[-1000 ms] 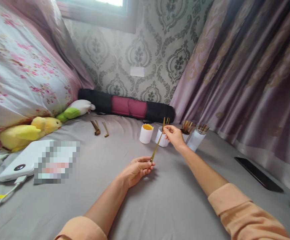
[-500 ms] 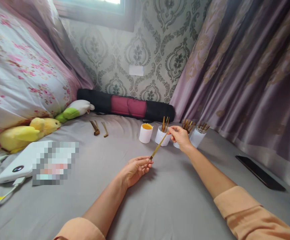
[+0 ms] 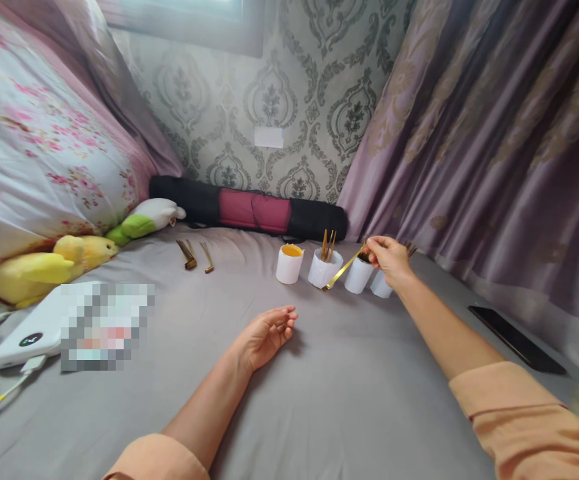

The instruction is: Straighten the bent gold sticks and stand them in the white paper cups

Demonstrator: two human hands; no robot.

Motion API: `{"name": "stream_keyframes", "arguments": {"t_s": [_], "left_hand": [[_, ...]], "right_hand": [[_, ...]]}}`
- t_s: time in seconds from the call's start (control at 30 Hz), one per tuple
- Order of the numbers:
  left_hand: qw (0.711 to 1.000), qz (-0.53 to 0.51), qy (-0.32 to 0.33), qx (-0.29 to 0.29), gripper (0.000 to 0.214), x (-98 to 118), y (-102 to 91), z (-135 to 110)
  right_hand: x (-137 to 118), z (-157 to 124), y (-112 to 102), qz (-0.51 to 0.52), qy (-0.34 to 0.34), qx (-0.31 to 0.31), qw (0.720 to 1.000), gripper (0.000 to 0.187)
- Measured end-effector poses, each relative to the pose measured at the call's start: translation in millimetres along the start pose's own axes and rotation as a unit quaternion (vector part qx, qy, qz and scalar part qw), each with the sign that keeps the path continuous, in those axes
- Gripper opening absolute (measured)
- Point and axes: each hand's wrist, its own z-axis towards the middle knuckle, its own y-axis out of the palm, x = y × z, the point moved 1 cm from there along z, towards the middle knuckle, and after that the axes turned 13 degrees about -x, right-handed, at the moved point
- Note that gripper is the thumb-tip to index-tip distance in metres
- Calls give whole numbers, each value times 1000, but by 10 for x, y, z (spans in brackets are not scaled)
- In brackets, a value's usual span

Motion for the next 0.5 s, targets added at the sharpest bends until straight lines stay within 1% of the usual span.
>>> {"name": "stream_keyframes", "arguments": {"t_s": [0.13,0.33,0.5], "left_hand": [[1000,-1,0,-2,16,1,-7,1],[1000,-5,-1,-5,17,3,-14,-1],[1000,-12,-2,-4,16,4,-12,0]], "right_hand": [[-100,81,-78,-5,-20,29,999,10],[-214,236,-167,-44,-28,92,994,8],[-282,390,-196,-78,-62,133,986,7]]}}
